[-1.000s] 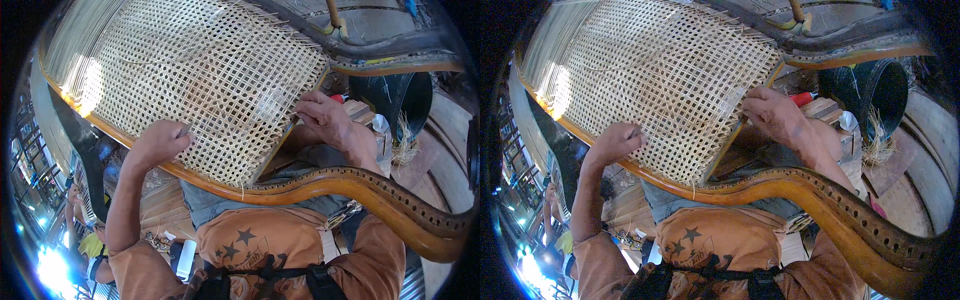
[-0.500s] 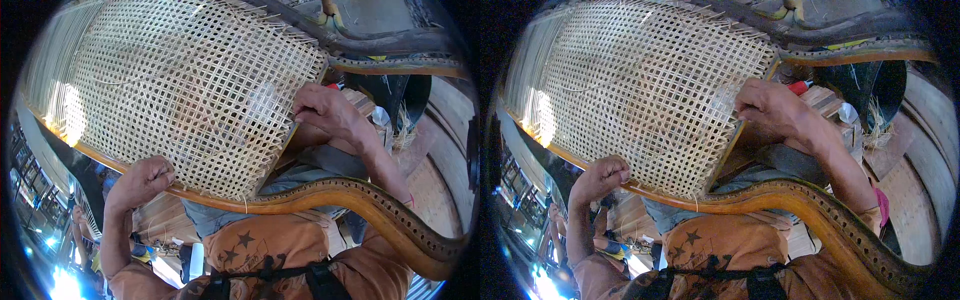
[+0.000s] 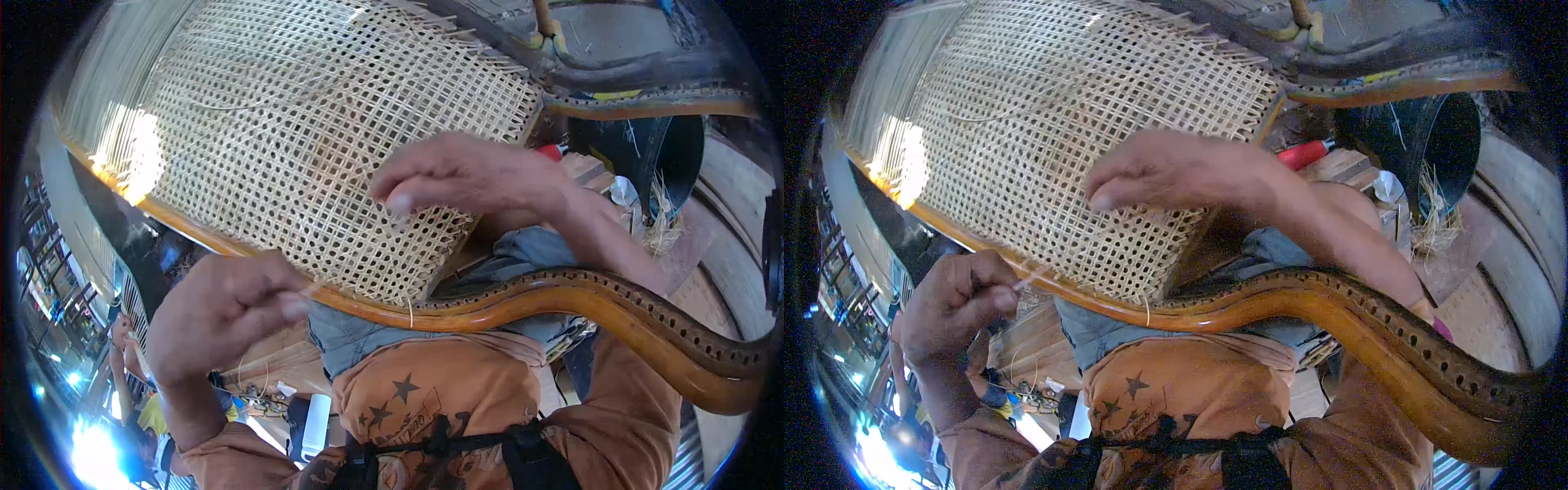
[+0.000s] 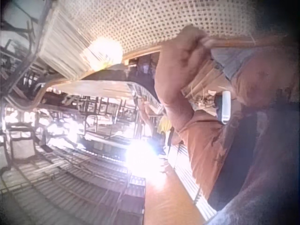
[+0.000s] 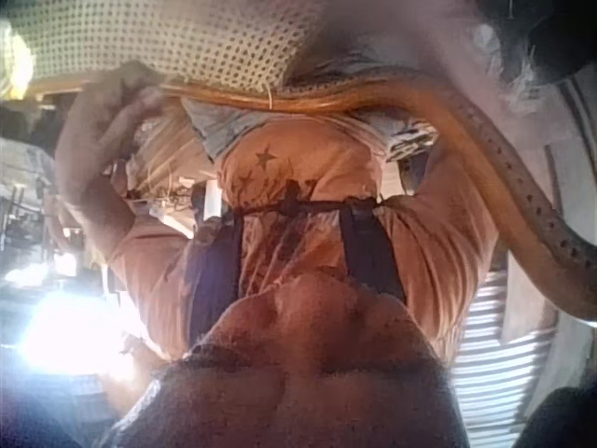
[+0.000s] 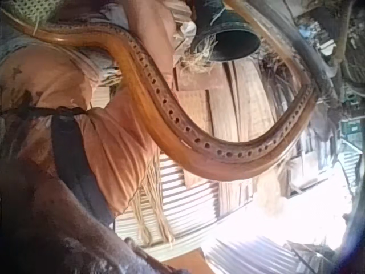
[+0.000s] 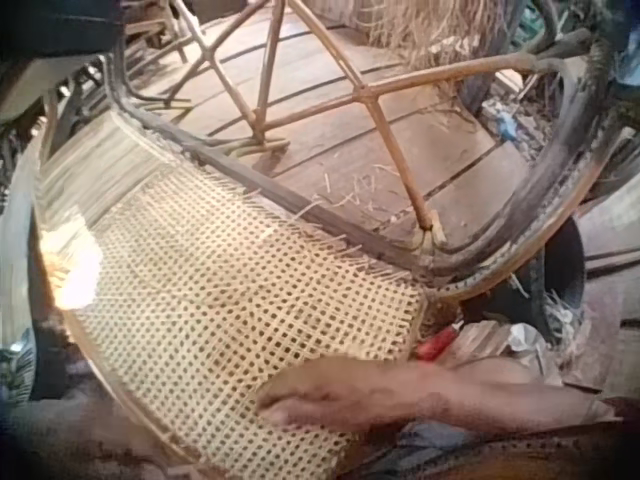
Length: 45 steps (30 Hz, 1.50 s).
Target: Weaving the mesh seat of a wooden chair using thin rattan or cane strips.
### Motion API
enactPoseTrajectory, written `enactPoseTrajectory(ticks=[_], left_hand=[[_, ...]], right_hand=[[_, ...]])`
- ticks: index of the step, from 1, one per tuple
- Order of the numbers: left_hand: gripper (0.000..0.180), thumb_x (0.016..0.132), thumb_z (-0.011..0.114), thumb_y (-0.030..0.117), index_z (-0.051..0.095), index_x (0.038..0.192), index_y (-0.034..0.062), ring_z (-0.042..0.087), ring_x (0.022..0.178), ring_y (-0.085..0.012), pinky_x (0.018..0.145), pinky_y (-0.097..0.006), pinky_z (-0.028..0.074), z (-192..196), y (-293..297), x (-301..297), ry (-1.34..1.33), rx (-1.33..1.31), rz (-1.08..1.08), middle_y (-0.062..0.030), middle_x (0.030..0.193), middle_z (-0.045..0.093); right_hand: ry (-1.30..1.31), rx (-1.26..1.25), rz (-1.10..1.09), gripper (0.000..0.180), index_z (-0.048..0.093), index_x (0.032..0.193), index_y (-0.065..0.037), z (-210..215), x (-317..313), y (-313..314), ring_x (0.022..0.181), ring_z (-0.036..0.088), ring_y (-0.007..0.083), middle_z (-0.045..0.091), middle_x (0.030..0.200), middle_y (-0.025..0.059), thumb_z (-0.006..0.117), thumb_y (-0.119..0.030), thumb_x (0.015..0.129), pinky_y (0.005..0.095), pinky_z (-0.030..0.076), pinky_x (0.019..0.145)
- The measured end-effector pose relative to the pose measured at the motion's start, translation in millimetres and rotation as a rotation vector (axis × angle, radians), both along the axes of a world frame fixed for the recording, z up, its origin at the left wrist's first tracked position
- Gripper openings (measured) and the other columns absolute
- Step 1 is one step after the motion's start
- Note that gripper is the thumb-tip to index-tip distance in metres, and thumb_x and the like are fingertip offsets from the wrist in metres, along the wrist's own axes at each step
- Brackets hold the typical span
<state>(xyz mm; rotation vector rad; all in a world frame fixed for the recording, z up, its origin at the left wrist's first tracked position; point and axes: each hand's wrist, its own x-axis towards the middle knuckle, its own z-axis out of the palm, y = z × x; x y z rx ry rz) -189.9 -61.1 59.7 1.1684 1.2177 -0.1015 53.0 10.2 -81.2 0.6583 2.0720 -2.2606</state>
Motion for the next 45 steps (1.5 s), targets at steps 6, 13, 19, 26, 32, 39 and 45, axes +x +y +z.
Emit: enactPoseTrajectory(ticks=[6, 13, 19, 26, 32, 39, 45], left_hand=[[0.022, 0.088, 0.057, 0.022, 0.054, 0.082, 0.0012, 0.049, 0.066, -0.0116, 0.061, -0.028, 0.041, -9.6, 30.8, 42.7, 0.231, 0.200, -0.021, -0.0029, 0.069, 0.051], [0.028, 0.088, 0.050, 0.027, 0.055, 0.090, -0.0004, 0.056, 0.062, -0.0258, 0.062, -0.037, 0.044, -46.8, -7.7, 33.8, 0.176, 0.411, 0.081, -0.0137, 0.066, 0.056], [0.016, 0.084, 0.057, 0.016, 0.061, 0.095, 0.0053, 0.061, 0.081, -0.0250, 0.070, -0.034, 0.048, -13.5, -92.5, 43.7, 0.142, 0.693, -0.251, -0.0094, 0.085, 0.061], [0.019, 0.084, 0.059, 0.021, 0.060, 0.097, 0.0074, 0.059, 0.068, -0.0262, 0.060, -0.032, 0.049, 0.5, -133.6, 24.6, 0.117, 0.799, -0.067, -0.0101, 0.078, 0.059], [0.017, 0.090, 0.054, 0.021, 0.054, 0.089, 0.0033, 0.053, 0.060, -0.0087, 0.053, -0.023, 0.044, -52.9, -197.6, 42.9, -0.362, 0.045, 1.060, -0.0009, 0.073, 0.053], [0.029, 0.094, 0.042, 0.031, 0.052, 0.087, 0.0051, 0.049, 0.058, -0.0112, 0.056, -0.026, 0.042, -106.9, -114.4, 68.7, -0.332, 0.191, 0.495, -0.0021, 0.069, 0.051], [0.029, 0.083, 0.053, 0.026, 0.058, 0.077, -0.0018, 0.053, 0.050, -0.0184, 0.049, -0.032, 0.044, -167.2, -7.4, 114.1, -0.397, 0.065, 0.351, -0.0074, 0.062, 0.055]], right_hand=[[0.161, -0.453, -0.050, 0.034, 0.060, 0.105, 0.004, 29.4, 31.8, 3.9, 0.083, 0.059, 0.0143, 0.064, 0.090, 0.0047, 0.058, -0.025, 0.089, 0.0266, 0.048, 0.076], [-0.608, 0.813, -0.532, 0.034, 0.055, 0.116, -0.001, 42.1, 194.8, -89.1, 0.100, 0.058, 0.0228, 0.061, 0.108, 0.0140, 0.057, -0.020, 0.088, 0.0334, 0.046, 0.083], [-0.172, 0.094, -0.569, 0.017, 0.063, 0.092, 0.000, 154.4, 115.6, -189.8, 0.076, 0.064, 0.0233, 0.065, 0.080, 0.0102, 0.064, -0.012, 0.080, 0.0333, 0.050, 0.071], [-0.158, 0.664, -0.171, 0.024, 0.058, 0.106, -0.007, 100.7, -12.4, -172.6, 0.081, 0.059, 0.0345, 0.062, 0.085, 0.0130, 0.055, -0.019, 0.084, 0.0412, 0.038, 0.089], [0.080, 0.469, -0.851, 0.013, 0.058, 0.100, -0.002, 104.2, 25.0, -123.2, 0.059, 0.054, 0.0100, 0.058, 0.072, 0.0035, 0.054, -0.007, 0.089, 0.0245, 0.043, 0.050], [0.141, 0.300, -0.992, 0.012, 0.058, 0.098, -0.003, 114.8, 28.8, -82.5, 0.057, 0.047, 0.0040, 0.053, 0.068, -0.0004, 0.053, -0.012, 0.092, 0.0185, 0.039, 0.050], [-0.184, 0.537, -0.830, 0.012, 0.058, 0.090, -0.001, 99.1, 1.6, -81.8, 0.057, 0.048, 0.0073, 0.049, 0.063, 0.0019, 0.056, -0.013, 0.088, 0.0244, 0.040, 0.051]])
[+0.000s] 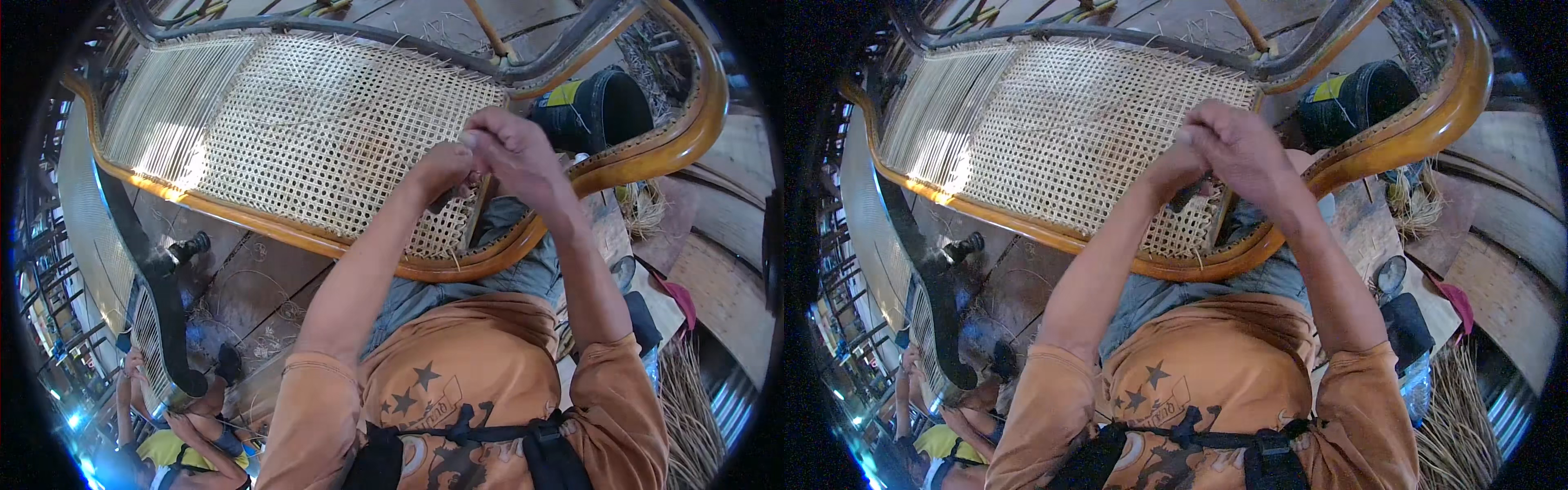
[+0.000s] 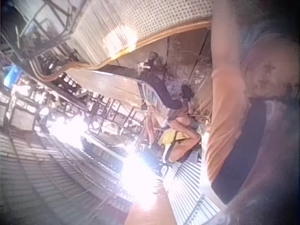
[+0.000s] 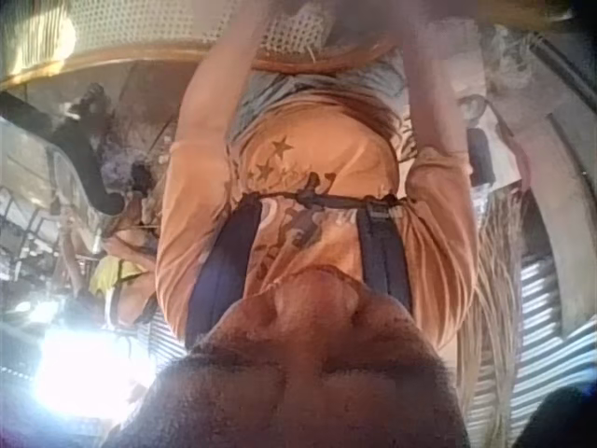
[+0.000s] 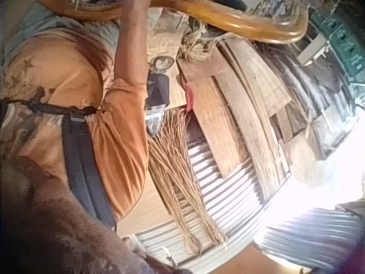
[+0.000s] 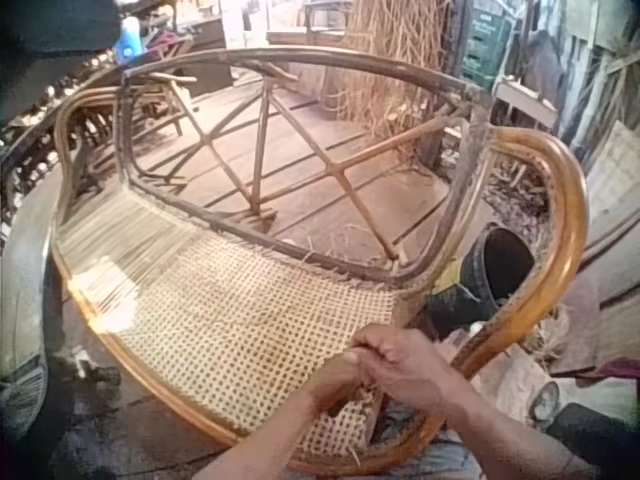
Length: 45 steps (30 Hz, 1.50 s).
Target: Weaving the mesh seat of a wooden chair using thin rattan or cane strips.
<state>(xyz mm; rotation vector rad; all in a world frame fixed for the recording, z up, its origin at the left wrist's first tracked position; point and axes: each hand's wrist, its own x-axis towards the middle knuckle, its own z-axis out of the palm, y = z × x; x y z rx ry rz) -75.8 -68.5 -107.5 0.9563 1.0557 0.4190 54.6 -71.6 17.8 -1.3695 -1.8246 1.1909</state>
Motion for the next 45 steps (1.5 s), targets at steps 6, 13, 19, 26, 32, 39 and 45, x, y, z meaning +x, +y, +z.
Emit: enactPoseTrajectory(ticks=[6, 13, 19, 26, 32, 39, 45], left_hand=[[0.023, 0.079, 0.054, 0.021, 0.064, 0.085, 0.0010, 0.065, 0.065, -0.0226, 0.056, -0.035, 0.051, 33.0, 22.3, -41.9, 0.468, 0.113, -0.327, -0.0131, 0.074, 0.065], [0.021, 0.074, 0.053, 0.013, 0.069, 0.084, 0.0057, 0.065, 0.083, -0.0293, 0.069, -0.042, 0.050, 75.1, 24.4, -18.0, 1.016, 0.690, -0.697, -0.0142, 0.087, 0.067], [0.023, 0.075, 0.053, 0.013, 0.071, 0.090, 0.0096, 0.066, 0.088, -0.0241, 0.070, -0.038, 0.050, 83.5, 40.5, 1.8, 1.099, 0.765, -0.945, -0.0116, 0.094, 0.068], [0.025, 0.077, 0.053, 0.014, 0.071, 0.094, 0.0101, 0.065, 0.089, -0.0247, 0.071, -0.037, 0.050, 91.6, 41.5, 1.4, 1.081, 0.783, -1.039, -0.0112, 0.096, 0.068], [0.024, 0.077, 0.052, 0.015, 0.071, 0.092, 0.0108, 0.066, 0.088, -0.0250, 0.071, -0.039, 0.051, 76.9, 38.7, 16.5, 1.103, 0.765, -1.014, -0.0100, 0.094, 0.068], [0.029, 0.078, 0.056, 0.018, 0.068, 0.104, 0.0151, 0.062, 0.100, -0.0227, 0.082, -0.040, 0.045, 59.1, 48.4, 2.6, 0.959, 0.624, -0.990, -0.0063, 0.106, 0.066], [0.028, 0.074, 0.059, 0.014, 0.069, 0.100, 0.0146, 0.064, 0.094, -0.0245, 0.078, -0.040, 0.047, 55.3, 47.6, 0.9, 0.959, 0.635, -0.970, -0.0070, 0.103, 0.066]], right_hand=[[-0.598, -0.233, 0.077, 0.027, 0.060, 0.088, -0.001, -68.4, 18.2, -5.0, 0.063, 0.058, 0.0241, 0.058, 0.069, 0.0147, 0.054, -0.028, 0.086, 0.0367, 0.046, 0.062], [-0.773, -0.373, 0.026, 0.028, 0.065, 0.089, -0.002, -75.3, 12.7, 1.7, 0.090, 0.060, 0.0389, 0.062, 0.094, 0.0226, 0.053, -0.026, 0.082, 0.0461, 0.048, 0.079], [-0.777, -0.257, 0.029, 0.023, 0.064, 0.088, -0.002, -85.7, 18.8, -1.1, 0.075, 0.062, 0.0369, 0.063, 0.079, 0.0209, 0.052, -0.020, 0.079, 0.0414, 0.048, 0.070], [-0.681, -0.212, 0.064, 0.022, 0.063, 0.084, 0.000, -76.7, 22.9, 2.7, 0.074, 0.062, 0.0375, 0.061, 0.076, 0.0239, 0.054, -0.019, 0.078, 0.0424, 0.048, 0.066], [-0.743, -0.233, 0.081, 0.026, 0.064, 0.083, 0.002, -87.7, 19.3, 6.6, 0.076, 0.061, 0.0388, 0.060, 0.076, 0.0251, 0.057, -0.023, 0.078, 0.0436, 0.048, 0.068], [-0.825, -0.321, 0.090, 0.028, 0.067, 0.087, -0.003, -66.8, 7.0, 8.0, 0.086, 0.062, 0.0389, 0.063, 0.089, 0.0239, 0.059, -0.026, 0.075, 0.0455, 0.049, 0.076], [-0.852, -0.313, 0.058, 0.025, 0.066, 0.086, -0.003, -73.5, 4.0, 4.1, 0.086, 0.061, 0.0392, 0.063, 0.087, 0.0227, 0.056, -0.024, 0.077, 0.0464, 0.049, 0.076]])
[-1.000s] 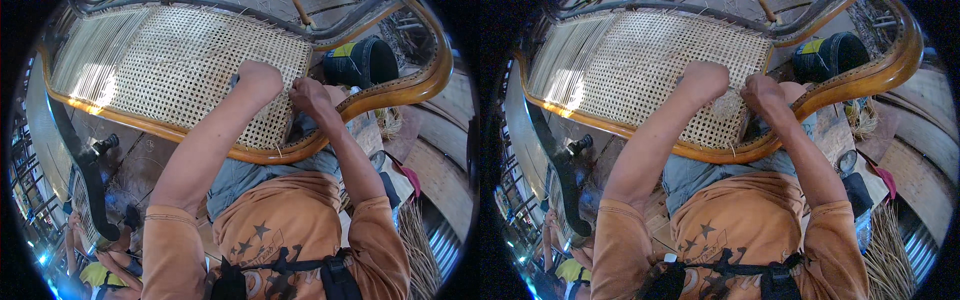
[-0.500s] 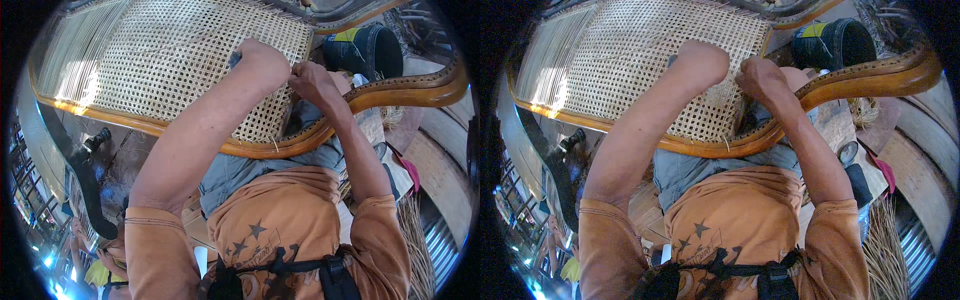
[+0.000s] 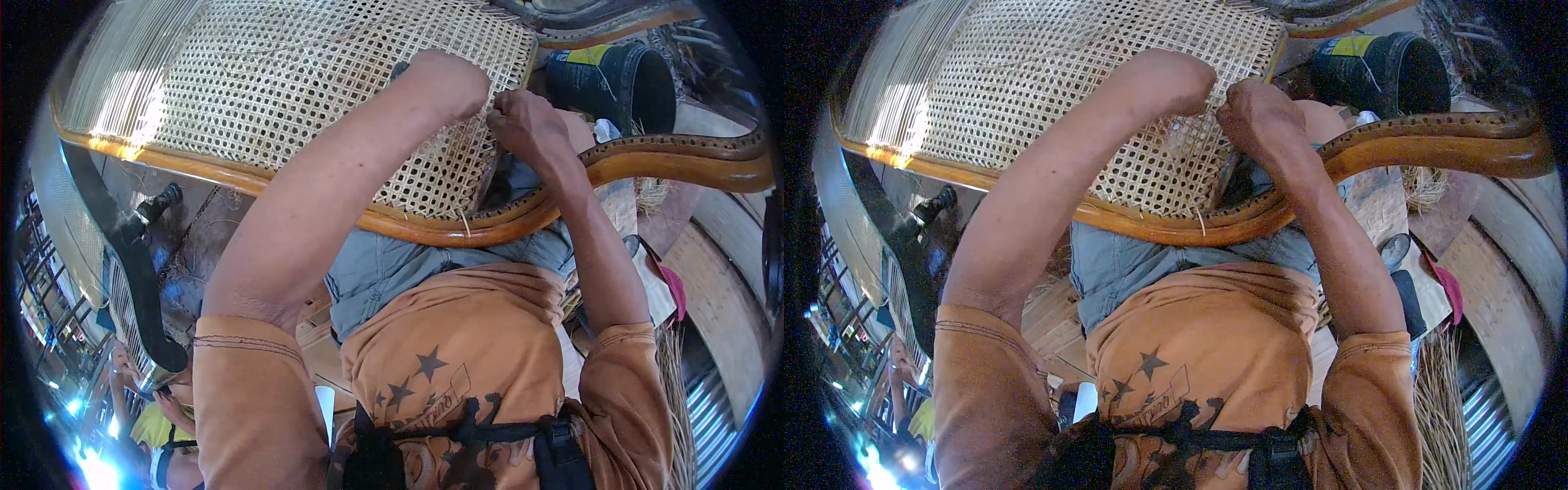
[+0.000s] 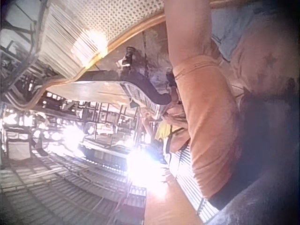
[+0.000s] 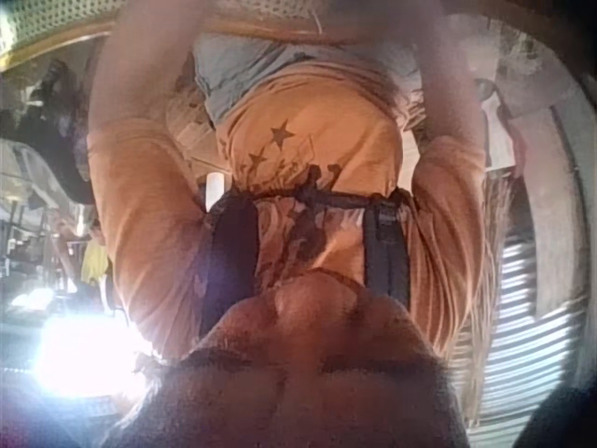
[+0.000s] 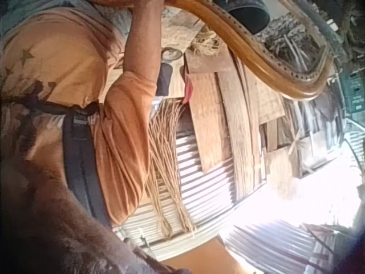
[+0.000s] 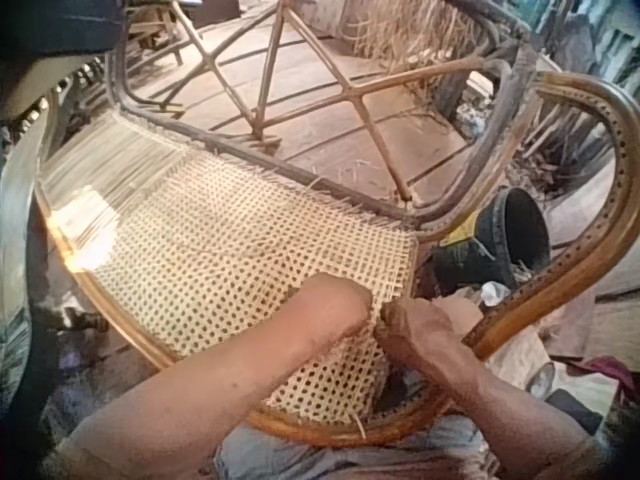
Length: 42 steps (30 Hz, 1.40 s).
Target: Weaving the mesh seat of a wooden chair using thin rattan or cane strips.
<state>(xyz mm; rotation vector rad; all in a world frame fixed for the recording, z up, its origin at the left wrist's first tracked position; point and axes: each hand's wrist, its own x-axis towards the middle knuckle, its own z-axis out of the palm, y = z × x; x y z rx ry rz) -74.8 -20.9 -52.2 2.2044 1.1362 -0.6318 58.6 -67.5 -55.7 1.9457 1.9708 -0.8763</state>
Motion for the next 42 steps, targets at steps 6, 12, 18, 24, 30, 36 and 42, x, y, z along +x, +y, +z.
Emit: enactPoseTrajectory(ticks=[6, 12, 18, 24, 30, 36, 42], left_hand=[[0.030, 0.072, 0.059, 0.010, 0.068, 0.100, 0.0120, 0.064, 0.092, -0.0255, 0.076, -0.039, 0.050, 1.6, 2.3, -13.9, -0.016, -0.131, -0.001, -0.0107, 0.100, 0.066], [0.032, 0.070, 0.060, 0.009, 0.068, 0.100, 0.0136, 0.064, 0.093, -0.0265, 0.077, -0.041, 0.050, 7.7, 1.7, -6.0, 0.055, -0.146, 0.063, -0.0101, 0.104, 0.065], [0.033, 0.069, 0.061, 0.010, 0.069, 0.100, 0.0146, 0.063, 0.094, -0.0267, 0.078, -0.039, 0.050, 5.6, 3.0, -4.4, 0.007, -0.089, 0.017, -0.0093, 0.104, 0.066], [0.032, 0.069, 0.061, 0.010, 0.069, 0.100, 0.0126, 0.064, 0.092, -0.0260, 0.076, -0.040, 0.049, 7.7, -0.3, -4.2, -0.085, -0.027, 0.075, -0.0097, 0.101, 0.066], [0.033, 0.067, 0.062, 0.009, 0.069, 0.099, 0.0117, 0.064, 0.089, -0.0263, 0.073, -0.042, 0.049, -7.9, 9.6, -11.7, 0.041, -0.209, -0.040, -0.0109, 0.097, 0.067], [0.021, 0.075, 0.060, 0.022, 0.069, 0.082, 0.0055, 0.065, 0.076, -0.0256, 0.066, -0.040, 0.051, -8.9, -5.8, -13.1, -0.143, 0.180, 0.135, -0.0108, 0.084, 0.068], [0.037, 0.076, 0.059, 0.040, 0.068, 0.082, 0.0049, 0.066, 0.080, -0.0261, 0.069, -0.041, 0.052, 33.4, -3.5, -80.8, 0.100, -0.029, 0.176, -0.0133, 0.086, 0.067]], right_hand=[[-0.072, 0.063, 0.103, 0.025, 0.064, 0.088, -0.003, -9.8, 0.8, -5.8, 0.084, 0.061, 0.0377, 0.063, 0.083, 0.0206, 0.052, -0.025, 0.084, 0.0447, 0.047, 0.074], [-0.078, 0.052, 0.129, 0.025, 0.065, 0.090, -0.004, -6.5, 0.8, -5.3, 0.079, 0.062, 0.0370, 0.064, 0.082, 0.0194, 0.053, -0.024, 0.083, 0.0438, 0.048, 0.071], [-0.095, 0.131, 0.070, 0.024, 0.068, 0.082, -0.006, -8.7, -6.0, -3.3, 0.082, 0.064, 0.0364, 0.065, 0.083, 0.0196, 0.056, -0.026, 0.079, 0.0445, 0.051, 0.071], [-0.105, 0.104, 0.060, 0.025, 0.068, 0.086, -0.008, -12.0, -8.7, -2.6, 0.086, 0.064, 0.0360, 0.066, 0.087, 0.0174, 0.055, -0.027, 0.079, 0.0448, 0.050, 0.074], [-0.170, 0.169, 0.227, 0.024, 0.066, 0.096, -0.013, -2.5, -15.4, -10.2, 0.087, 0.064, 0.0337, 0.066, 0.090, 0.0145, 0.054, -0.028, 0.081, 0.0470, 0.048, 0.075], [-0.253, 0.271, 0.324, 0.020, 0.064, 0.091, -0.011, 14.3, -23.7, -8.8, 0.087, 0.063, 0.0338, 0.066, 0.087, 0.0147, 0.052, -0.026, 0.086, 0.0464, 0.047, 0.075], [0.566, 0.145, 0.138, 0.029, 0.064, 0.100, -0.009, -13.2, -20.7, 3.3, 0.084, 0.063, 0.0333, 0.065, 0.087, 0.0158, 0.055, -0.033, 0.086, 0.0418, 0.048, 0.074]])
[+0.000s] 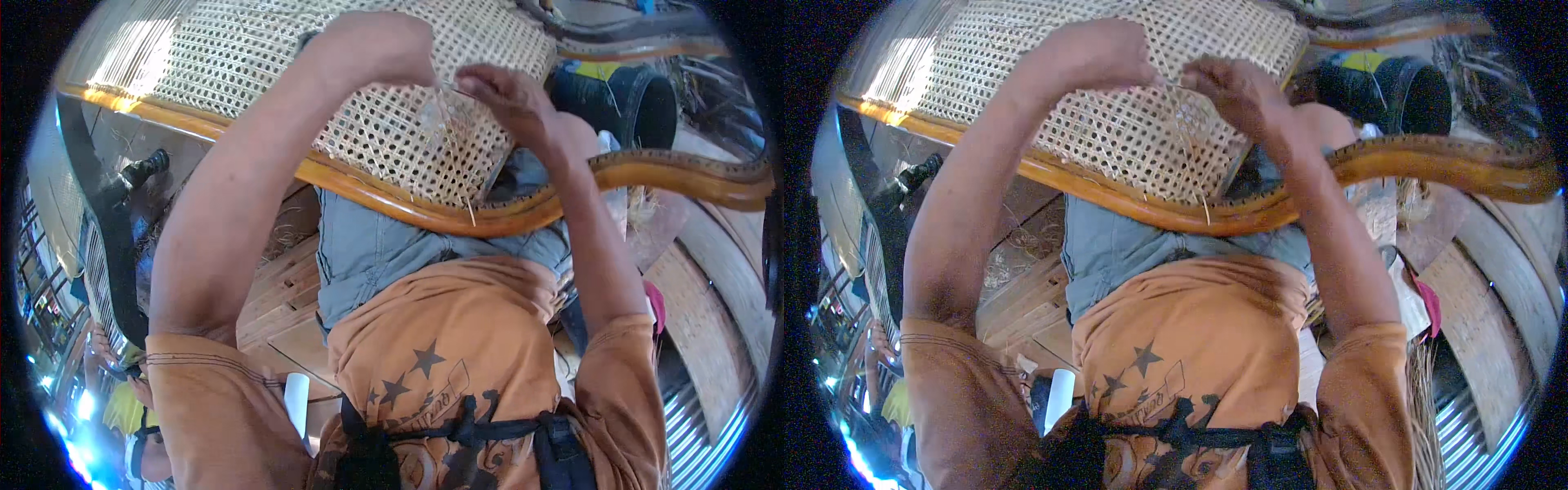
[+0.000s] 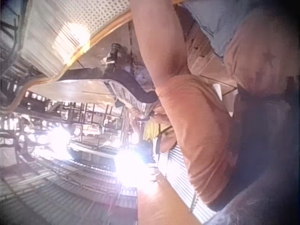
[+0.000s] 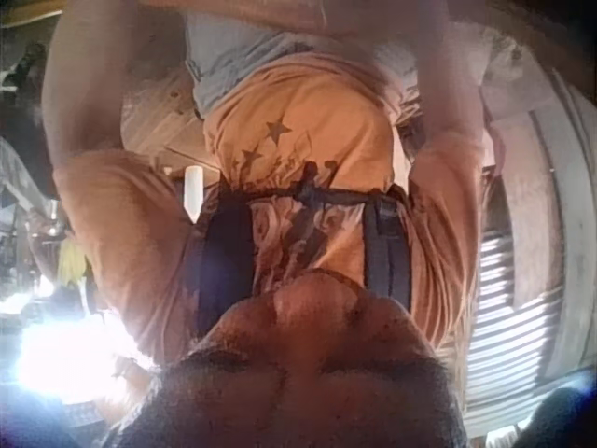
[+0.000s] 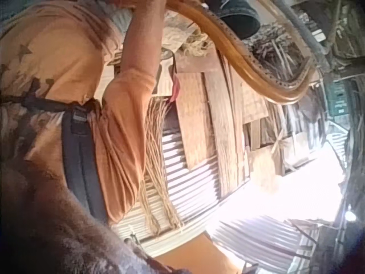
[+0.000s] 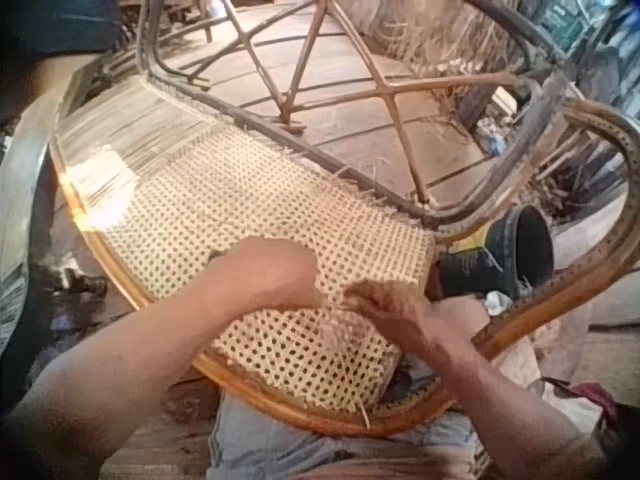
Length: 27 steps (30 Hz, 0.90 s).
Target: Weaving the mesh seat of a wooden chair using thin rattan or cane strips.
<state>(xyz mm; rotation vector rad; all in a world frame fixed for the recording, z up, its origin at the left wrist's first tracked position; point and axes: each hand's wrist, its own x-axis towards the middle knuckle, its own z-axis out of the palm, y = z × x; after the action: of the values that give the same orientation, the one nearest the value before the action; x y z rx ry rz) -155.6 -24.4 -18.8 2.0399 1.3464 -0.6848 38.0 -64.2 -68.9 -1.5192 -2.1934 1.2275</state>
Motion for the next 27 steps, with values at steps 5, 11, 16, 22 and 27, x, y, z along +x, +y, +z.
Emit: enactPoseTrajectory(ticks=[5, 11, 16, 22, 27], left_hand=[[0.025, 0.077, 0.055, 0.024, 0.068, 0.084, 0.0039, 0.065, 0.080, -0.0285, 0.069, -0.042, 0.051, -14.4, -10.3, 17.8, -0.174, 0.166, -0.067, -0.0158, 0.086, 0.066], [0.023, 0.070, 0.057, 0.014, 0.071, 0.089, 0.0106, 0.066, 0.082, -0.0261, 0.070, -0.041, 0.051, -8.9, -3.2, 51.5, -0.140, 0.147, -0.156, -0.0114, 0.090, 0.068], [0.027, 0.074, 0.055, 0.016, 0.070, 0.097, 0.0147, 0.064, 0.090, -0.0236, 0.079, -0.046, 0.044, -7.9, 1.0, 65.9, -0.149, 0.107, -0.233, -0.0067, 0.097, 0.068], [0.025, 0.071, 0.056, 0.014, 0.070, 0.092, 0.0092, 0.066, 0.081, -0.0270, 0.070, -0.041, 0.051, -21.6, -4.0, 67.0, -0.220, 0.137, -0.197, -0.0122, 0.090, 0.067], [0.031, 0.068, 0.060, 0.013, 0.069, 0.097, 0.0112, 0.064, 0.090, -0.0273, 0.073, -0.038, 0.048, -53.3, 1.6, 48.5, -0.135, -0.116, -0.182, -0.0128, 0.096, 0.067]], right_hand=[[-0.390, 0.001, -0.078, 0.027, 0.066, 0.093, -0.009, 2.6, 12.9, -2.8, 0.082, 0.063, 0.0351, 0.065, 0.085, 0.0160, 0.058, -0.032, 0.081, 0.0418, 0.050, 0.074], [-0.467, 0.066, 0.011, 0.023, 0.063, 0.086, -0.003, -13.4, 18.8, -1.6, 0.066, 0.059, 0.0362, 0.061, 0.073, 0.0196, 0.053, -0.024, 0.081, 0.0372, 0.047, 0.061], [-0.497, 0.051, 0.092, 0.024, 0.065, 0.087, -0.004, -8.3, 17.8, 2.1, 0.076, 0.061, 0.0373, 0.063, 0.079, 0.0204, 0.056, -0.024, 0.079, 0.0422, 0.049, 0.069], [-0.569, 0.063, 0.107, 0.023, 0.068, 0.088, -0.007, -8.7, 13.9, 1.0, 0.085, 0.062, 0.0380, 0.065, 0.087, 0.0183, 0.055, -0.025, 0.079, 0.0466, 0.050, 0.075], [-0.715, 0.127, 0.140, 0.022, 0.068, 0.089, -0.011, 7.4, 5.3, -7.7, 0.093, 0.059, 0.0360, 0.066, 0.088, 0.0134, 0.054, -0.026, 0.082, 0.0479, 0.046, 0.079]])
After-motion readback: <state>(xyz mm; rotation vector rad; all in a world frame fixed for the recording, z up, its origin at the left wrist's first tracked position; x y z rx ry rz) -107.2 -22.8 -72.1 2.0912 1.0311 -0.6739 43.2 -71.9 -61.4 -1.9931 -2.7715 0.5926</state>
